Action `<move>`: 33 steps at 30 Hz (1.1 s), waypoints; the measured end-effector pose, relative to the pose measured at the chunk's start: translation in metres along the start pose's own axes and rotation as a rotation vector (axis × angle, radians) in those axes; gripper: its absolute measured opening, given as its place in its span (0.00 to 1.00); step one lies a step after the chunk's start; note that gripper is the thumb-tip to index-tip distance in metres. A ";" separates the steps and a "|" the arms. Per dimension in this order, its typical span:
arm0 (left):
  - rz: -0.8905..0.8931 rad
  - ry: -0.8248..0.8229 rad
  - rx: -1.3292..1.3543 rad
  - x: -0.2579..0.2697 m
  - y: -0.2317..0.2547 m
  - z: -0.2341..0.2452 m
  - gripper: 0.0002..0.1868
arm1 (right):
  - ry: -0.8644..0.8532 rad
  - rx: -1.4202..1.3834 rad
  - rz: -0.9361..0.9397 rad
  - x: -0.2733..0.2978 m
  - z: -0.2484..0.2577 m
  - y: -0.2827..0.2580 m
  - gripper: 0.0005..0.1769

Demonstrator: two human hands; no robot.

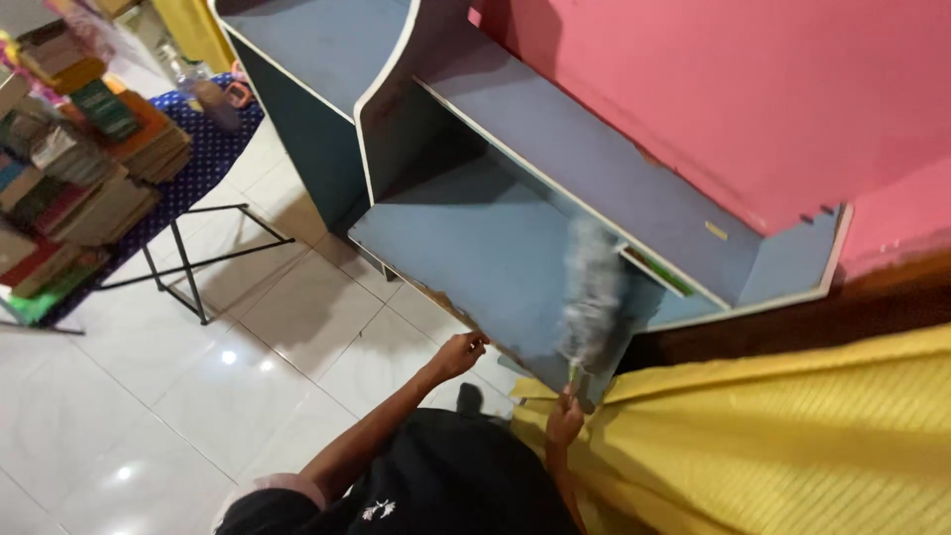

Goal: The person dusts the shelves and compartments of a desk using a feather duster, then places small boxes into the desk slots by hand.

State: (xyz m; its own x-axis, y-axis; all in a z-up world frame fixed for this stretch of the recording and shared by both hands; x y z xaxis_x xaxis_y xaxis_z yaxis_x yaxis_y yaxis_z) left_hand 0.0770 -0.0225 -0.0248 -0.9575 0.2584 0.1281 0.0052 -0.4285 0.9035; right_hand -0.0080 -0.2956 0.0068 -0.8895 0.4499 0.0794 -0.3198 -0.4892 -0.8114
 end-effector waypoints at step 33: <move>-0.127 -0.142 0.106 0.070 -0.009 0.063 0.13 | 0.343 -0.056 0.030 0.132 0.008 -0.016 0.16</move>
State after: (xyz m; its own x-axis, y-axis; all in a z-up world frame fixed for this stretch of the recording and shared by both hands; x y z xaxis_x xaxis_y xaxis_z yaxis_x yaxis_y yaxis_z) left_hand 0.0283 0.0538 0.0022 -0.9022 0.4272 0.0602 -0.0752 -0.2932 0.9531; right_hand -0.1232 -0.2341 0.0353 -0.7335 0.6659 -0.1365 -0.2687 -0.4685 -0.8416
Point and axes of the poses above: each hand's wrist, its own x-axis away from the middle knuckle, its own z-axis out of the back of the hand, y = z × x, the point moved 7 cm from there along -x, towards the middle knuckle, and after that the axes turned 2 degrees about -x, right-handed, at the moved point
